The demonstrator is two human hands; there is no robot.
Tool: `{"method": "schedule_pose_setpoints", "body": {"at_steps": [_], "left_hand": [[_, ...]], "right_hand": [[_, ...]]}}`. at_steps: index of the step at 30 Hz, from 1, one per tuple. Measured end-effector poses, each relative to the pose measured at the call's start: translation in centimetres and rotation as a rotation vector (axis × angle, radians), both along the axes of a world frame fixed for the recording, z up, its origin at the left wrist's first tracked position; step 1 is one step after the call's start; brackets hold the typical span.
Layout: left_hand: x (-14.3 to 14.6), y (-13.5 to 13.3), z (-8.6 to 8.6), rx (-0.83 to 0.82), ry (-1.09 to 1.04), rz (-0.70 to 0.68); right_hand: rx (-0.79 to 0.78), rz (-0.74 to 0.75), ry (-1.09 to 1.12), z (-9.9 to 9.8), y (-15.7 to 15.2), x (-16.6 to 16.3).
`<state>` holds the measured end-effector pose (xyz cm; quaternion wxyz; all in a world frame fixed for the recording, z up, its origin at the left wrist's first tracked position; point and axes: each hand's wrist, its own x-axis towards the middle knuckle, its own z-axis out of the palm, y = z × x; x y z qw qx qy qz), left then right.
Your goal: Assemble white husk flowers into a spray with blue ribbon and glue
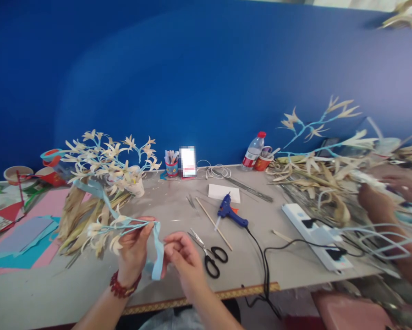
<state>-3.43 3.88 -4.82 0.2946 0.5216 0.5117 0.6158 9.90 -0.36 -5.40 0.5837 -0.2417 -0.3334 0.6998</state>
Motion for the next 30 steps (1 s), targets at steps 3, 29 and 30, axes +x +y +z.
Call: {"method": "schedule_pose_setpoints", "body": {"at_steps": [3,29,30], "left_hand": [[0.0,-0.4,0.4,-0.04,-0.021,-0.046],[0.9,-1.7,1.7,0.014,-0.005,-0.096],[0.9,-1.7,1.7,0.024,-0.009,-0.095]], "right_hand": [[0.168,-0.146,-0.209,-0.6,0.0,0.0],[1.095,-0.828,-1.063,1.4,1.5,2.0],[1.088,-0.819,-1.065,1.4,1.5,2.2]]}}
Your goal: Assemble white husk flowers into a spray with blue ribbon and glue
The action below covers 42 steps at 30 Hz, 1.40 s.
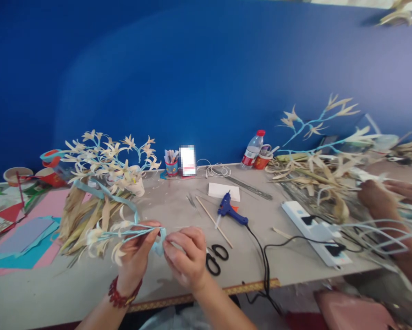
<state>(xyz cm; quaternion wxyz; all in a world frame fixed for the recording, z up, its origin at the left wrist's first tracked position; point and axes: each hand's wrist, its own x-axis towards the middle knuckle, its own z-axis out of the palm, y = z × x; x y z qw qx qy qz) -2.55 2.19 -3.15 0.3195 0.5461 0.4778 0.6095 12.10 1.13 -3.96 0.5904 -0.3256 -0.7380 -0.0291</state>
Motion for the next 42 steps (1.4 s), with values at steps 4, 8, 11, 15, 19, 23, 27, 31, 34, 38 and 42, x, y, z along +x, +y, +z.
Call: {"method": "schedule_pose_setpoints", "body": {"at_steps": [4,8,11,15,19,23,27,31,34,38,42], "left_hand": [[0.0,0.0,0.0,0.047,0.023,-0.025],[-0.2,0.1,0.3,0.102,0.11,-0.051],[-0.5,0.3,0.3,0.169,0.161,-0.044],[-0.8,0.5,-0.1,0.225,0.181,-0.07],[-0.8,0.5,-0.2,0.225,0.187,-0.092],[-0.7,0.5,-0.2,0.237,0.216,-0.136],[-1.4,1.0,-0.8,0.27,0.251,-0.162],[-2.5,1.8,-1.3,0.239,0.251,-0.169],[-2.9,2.4,-1.7,0.158,0.201,-0.152],[-2.9,2.8,-2.3,0.044,0.043,-0.114],[-2.9,3.0,-2.8,-0.005,-0.012,-0.083]], "right_hand": [[0.016,-0.012,-0.012,0.7,0.0,0.5],[0.028,-0.037,-0.061,1.4,0.2,0.9],[0.001,-0.009,-0.065,1.4,0.4,1.2],[-0.044,0.06,-0.047,1.1,0.5,1.6],[-0.082,0.099,0.013,0.6,0.4,1.6],[-0.061,0.125,0.034,-0.1,-0.1,1.3],[-0.069,0.18,-0.025,-1.0,-0.7,2.3],[-0.181,0.002,-0.178,-1.5,0.3,7.3],[-0.443,-0.36,-0.264,-2.0,3.0,12.8],[-0.723,-0.532,-0.613,-3.4,6.8,18.1],[-0.759,-0.487,-0.717,-4.6,8.7,19.1]]}}
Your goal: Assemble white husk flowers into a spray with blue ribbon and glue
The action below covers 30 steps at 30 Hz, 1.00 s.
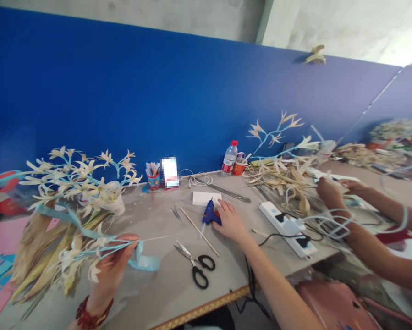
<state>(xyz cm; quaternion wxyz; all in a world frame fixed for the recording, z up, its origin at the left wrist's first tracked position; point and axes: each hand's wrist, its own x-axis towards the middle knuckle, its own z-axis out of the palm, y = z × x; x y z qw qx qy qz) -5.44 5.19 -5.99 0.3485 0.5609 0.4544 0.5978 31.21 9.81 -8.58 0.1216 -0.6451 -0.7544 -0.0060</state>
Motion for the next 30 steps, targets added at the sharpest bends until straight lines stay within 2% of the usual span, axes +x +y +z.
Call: {"method": "schedule_pose_setpoints", "body": {"at_steps": [4,10,15,18,22,24,25,27,30], "left_hand": [[-0.3,0.2,-0.4,0.001,-0.009,0.0],[-0.1,0.0,-0.7,-0.054,-0.057,-0.021],[0.0,-0.1,-0.7,-0.038,-0.054,-0.046],[0.0,0.0,-0.5,-0.016,-0.041,-0.051],[0.1,0.1,0.1,-0.012,-0.048,-0.034],[0.2,0.1,0.3,-0.02,-0.051,-0.012],[0.3,0.1,0.5,-0.024,-0.052,0.001],[0.4,-0.1,0.6,-0.036,-0.054,0.017],[0.4,-0.3,0.7,-0.061,-0.044,0.009]], "right_hand": [[-0.034,0.034,-0.009,-0.1,0.6,-0.6],[-0.096,0.05,0.08,1.1,1.7,0.2],[-0.054,-0.006,0.287,2.2,2.2,2.6],[-0.006,-0.001,0.472,3.0,1.6,2.5],[-0.01,0.139,0.786,3.8,-1.6,-0.9],[-0.055,0.188,1.141,4.1,-4.3,-3.7],[-0.1,0.209,1.233,4.1,-5.6,-5.2],[-0.197,0.245,1.294,4.0,-8.2,-8.0],[-0.283,0.295,1.238,3.9,-10.5,-11.6]]}}
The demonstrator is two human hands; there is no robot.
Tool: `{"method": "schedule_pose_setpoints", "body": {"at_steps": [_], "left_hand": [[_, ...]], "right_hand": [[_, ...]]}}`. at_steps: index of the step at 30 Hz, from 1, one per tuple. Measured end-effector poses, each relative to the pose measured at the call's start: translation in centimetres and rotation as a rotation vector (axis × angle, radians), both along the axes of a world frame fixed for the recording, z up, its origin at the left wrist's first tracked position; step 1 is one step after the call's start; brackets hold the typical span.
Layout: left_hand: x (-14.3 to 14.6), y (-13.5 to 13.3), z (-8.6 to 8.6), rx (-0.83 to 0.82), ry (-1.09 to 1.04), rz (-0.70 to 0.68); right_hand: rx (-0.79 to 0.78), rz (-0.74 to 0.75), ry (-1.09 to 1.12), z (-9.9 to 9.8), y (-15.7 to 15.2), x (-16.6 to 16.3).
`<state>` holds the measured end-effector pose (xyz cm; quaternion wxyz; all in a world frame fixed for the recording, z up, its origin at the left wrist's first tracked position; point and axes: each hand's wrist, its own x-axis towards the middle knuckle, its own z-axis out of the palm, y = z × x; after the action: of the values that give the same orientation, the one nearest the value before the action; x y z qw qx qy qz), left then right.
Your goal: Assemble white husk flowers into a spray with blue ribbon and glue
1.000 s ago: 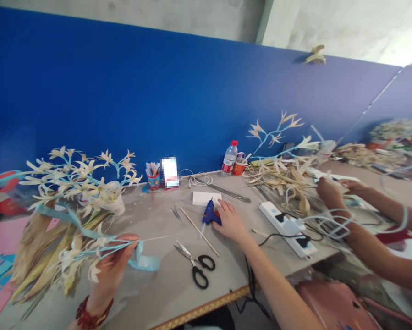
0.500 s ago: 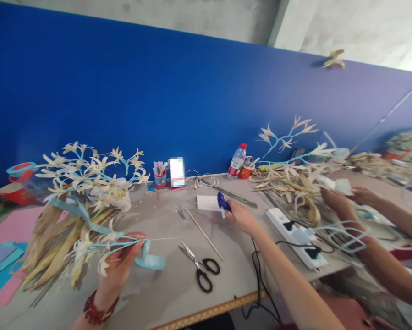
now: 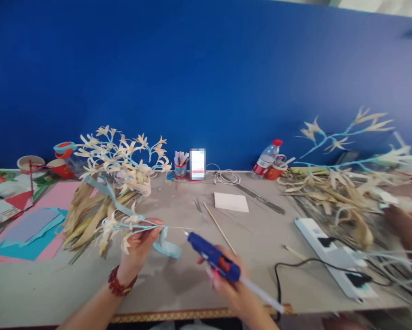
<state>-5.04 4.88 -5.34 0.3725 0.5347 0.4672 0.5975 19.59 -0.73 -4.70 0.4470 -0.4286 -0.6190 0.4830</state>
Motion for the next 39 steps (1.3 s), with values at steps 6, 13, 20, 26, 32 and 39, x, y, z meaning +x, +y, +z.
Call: {"method": "schedule_pose_setpoints", "body": {"at_steps": [6,13,20,26,32,39], "left_hand": [[-0.1,-0.1,-0.1,-0.011,0.011,-0.007],[0.0,-0.2,0.4,0.002,0.04,0.034],[0.0,-0.2,-0.1,-0.001,0.038,0.017],[0.0,0.0,-0.4,0.021,0.029,0.017],[-0.1,-0.1,-0.5,0.008,0.025,0.015],[-0.2,-0.1,-0.5,-0.004,0.068,0.021]], "right_hand": [[0.102,-0.022,-0.21,0.8,-0.1,-3.3],[0.193,-0.051,-0.297,0.9,0.0,-4.2],[0.255,-0.104,-0.389,0.5,0.4,-4.5],[0.332,-0.155,-0.416,-0.2,0.2,-4.4],[0.315,-0.124,-0.415,0.1,0.3,-4.5],[0.462,-0.272,-0.429,-0.6,0.2,-4.4]]}}
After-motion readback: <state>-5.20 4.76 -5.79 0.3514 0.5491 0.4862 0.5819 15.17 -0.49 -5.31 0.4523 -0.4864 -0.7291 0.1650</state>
